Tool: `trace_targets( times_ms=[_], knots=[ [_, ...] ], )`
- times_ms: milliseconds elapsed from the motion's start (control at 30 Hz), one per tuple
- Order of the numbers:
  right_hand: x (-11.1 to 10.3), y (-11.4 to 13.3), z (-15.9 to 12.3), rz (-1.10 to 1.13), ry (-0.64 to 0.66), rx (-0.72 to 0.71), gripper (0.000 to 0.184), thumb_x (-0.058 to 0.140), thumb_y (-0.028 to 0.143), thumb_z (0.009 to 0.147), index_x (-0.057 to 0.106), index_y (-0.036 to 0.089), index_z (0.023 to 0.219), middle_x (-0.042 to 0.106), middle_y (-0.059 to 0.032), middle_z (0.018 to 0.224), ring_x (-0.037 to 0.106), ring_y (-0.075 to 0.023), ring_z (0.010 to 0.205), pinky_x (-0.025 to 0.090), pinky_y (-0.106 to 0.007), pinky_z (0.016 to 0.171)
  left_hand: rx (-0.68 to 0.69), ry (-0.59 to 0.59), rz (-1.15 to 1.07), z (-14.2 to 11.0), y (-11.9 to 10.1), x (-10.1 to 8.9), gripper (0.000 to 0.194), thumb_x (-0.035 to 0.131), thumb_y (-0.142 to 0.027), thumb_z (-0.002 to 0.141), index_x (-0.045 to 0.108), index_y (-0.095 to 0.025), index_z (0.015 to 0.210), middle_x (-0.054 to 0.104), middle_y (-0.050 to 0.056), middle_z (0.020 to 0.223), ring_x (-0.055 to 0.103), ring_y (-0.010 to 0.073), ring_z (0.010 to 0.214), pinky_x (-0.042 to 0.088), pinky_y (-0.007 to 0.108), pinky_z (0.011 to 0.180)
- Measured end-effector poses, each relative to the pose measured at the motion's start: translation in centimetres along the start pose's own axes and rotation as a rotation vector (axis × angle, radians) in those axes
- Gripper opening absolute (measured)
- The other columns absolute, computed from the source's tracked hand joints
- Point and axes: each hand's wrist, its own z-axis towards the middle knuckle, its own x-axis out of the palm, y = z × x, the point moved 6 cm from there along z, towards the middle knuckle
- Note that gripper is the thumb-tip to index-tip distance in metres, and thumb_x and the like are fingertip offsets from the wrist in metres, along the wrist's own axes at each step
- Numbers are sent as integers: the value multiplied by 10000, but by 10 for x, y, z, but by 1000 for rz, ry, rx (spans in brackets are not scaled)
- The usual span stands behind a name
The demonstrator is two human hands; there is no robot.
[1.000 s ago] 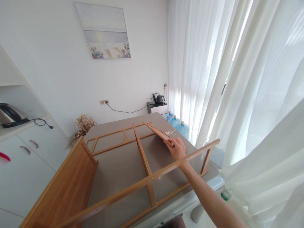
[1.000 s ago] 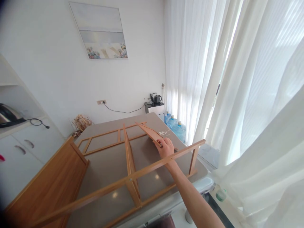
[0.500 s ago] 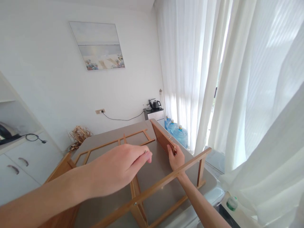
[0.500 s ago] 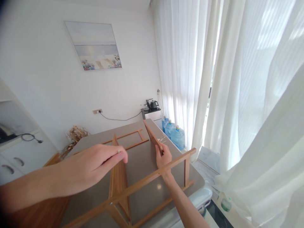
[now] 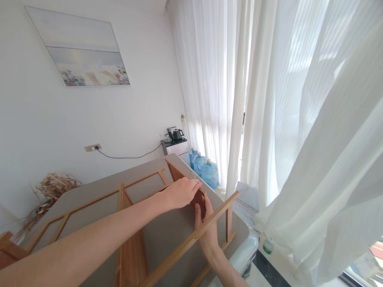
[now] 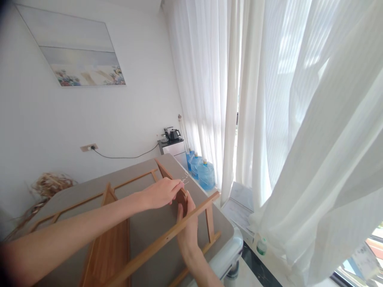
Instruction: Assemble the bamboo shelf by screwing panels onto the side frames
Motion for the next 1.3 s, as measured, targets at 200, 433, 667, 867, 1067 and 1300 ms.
trace_targets(
  times_ms=[200, 433, 667, 867, 1067, 1300],
  knots=[
    [-101, -13, -52, -159, -374, -200, 240, 636, 323, 949, 621, 296, 1187, 648, -90, 1121, 638, -291, 1040, 522, -513, 931, -19, -70, -21, 1, 1, 8, 483, 231, -394, 1091, 601, -209, 843, 690, 19, 673, 689, 185, 629, 452, 286, 613],
    [-122, -19, 29, -85, -122, -10, 353, 441, 464, 1059, 590, 241, 1288, 692, -91, 1197, 691, -228, 1020, 572, -402, 892, 12, -147, 6, 16, -17, 18, 464, 238, -388, 1098, 598, -206, 868, 718, 52, 823, 718, 220, 799, 432, 301, 638],
    [-140, 0, 57, -82, -172, -8, 363, 405, 503, 1066, 612, 225, 1175, 691, -80, 1084, 662, -216, 968, 538, -388, 878, 57, -134, 63, 25, -45, 27, 429, 263, -331, 1097, 586, -201, 847, 727, 68, 826, 716, 241, 792, 453, 316, 672],
    [-143, 43, 101, -156, 81, -83, 333, 467, 485, 1045, 693, 242, 1075, 722, -59, 1039, 667, -214, 963, 527, -353, 845, 30, -143, 43, 27, -52, 29, 453, 230, -329, 1102, 583, -190, 853, 725, 76, 804, 711, 232, 750, 481, 330, 709],
    [-113, 82, 132, -273, 456, -139, 245, 712, 428, 899, 774, 318, 1110, 742, 0, 882, 666, -189, 772, 532, -306, 672, 21, -119, -61, 28, -51, 28, 382, 295, -268, 1077, 625, -187, 903, 733, 64, 788, 709, 213, 710, 475, 303, 662],
    [-99, 78, 143, -275, 549, -145, 170, 668, 399, 926, 814, 314, 941, 765, 5, 881, 681, -172, 748, 547, -294, 653, -14, -138, -273, 27, -46, 31, 473, 243, -350, 1089, 643, -190, 895, 720, 38, 677, 707, 197, 653, 480, 298, 641]
  ],
)
